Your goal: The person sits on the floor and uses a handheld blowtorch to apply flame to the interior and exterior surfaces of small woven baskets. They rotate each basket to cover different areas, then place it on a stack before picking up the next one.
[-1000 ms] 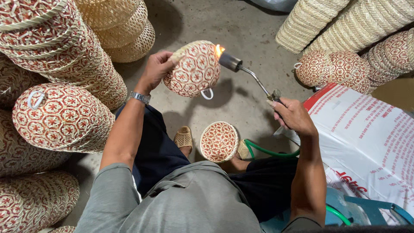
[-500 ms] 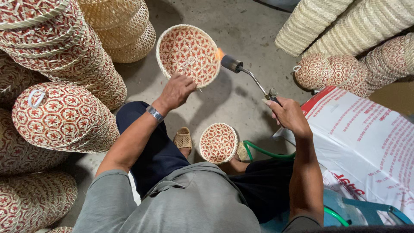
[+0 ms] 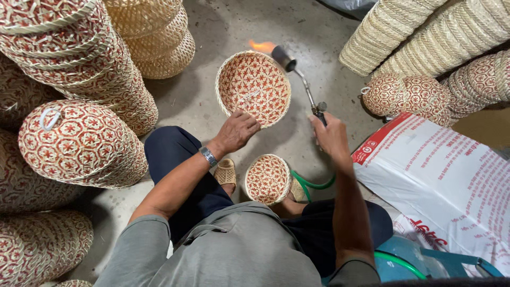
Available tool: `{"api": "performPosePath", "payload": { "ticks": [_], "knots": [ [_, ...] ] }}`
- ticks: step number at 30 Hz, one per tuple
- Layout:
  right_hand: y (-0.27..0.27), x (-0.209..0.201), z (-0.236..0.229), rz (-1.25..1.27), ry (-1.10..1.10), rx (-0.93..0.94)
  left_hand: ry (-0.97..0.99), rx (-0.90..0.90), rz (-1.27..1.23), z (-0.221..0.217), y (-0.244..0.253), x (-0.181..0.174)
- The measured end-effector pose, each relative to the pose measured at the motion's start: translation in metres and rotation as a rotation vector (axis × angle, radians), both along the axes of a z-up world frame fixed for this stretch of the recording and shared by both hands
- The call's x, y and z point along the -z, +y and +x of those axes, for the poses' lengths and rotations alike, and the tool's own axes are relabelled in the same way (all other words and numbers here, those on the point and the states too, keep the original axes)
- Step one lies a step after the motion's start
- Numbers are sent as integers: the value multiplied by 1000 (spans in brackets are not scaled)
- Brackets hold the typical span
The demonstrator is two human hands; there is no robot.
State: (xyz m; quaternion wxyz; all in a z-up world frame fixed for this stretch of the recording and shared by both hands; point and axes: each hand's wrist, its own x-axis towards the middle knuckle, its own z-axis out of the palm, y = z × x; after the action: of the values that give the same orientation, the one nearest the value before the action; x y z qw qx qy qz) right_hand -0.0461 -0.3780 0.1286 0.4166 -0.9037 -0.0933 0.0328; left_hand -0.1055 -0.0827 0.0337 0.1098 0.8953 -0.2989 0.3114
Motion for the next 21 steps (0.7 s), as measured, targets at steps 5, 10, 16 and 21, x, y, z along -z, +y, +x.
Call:
{"api": "performPosePath", "payload": {
  "ticks": [5, 10, 16, 21],
  "knots": [
    [22, 41, -1, 44, -217, 177, -66, -20, -86, -9, -40, 33],
    [35, 45, -3, 303, -78, 249, -60, -61, -108, -18, -80, 46],
    [8, 44, 9, 176, -210, 198, 27, -170, -354, -15, -53, -6],
    [-11, 33, 2, 119, -149, 35, 387, -163, -449, 52, 30, -13]
  ]
}}
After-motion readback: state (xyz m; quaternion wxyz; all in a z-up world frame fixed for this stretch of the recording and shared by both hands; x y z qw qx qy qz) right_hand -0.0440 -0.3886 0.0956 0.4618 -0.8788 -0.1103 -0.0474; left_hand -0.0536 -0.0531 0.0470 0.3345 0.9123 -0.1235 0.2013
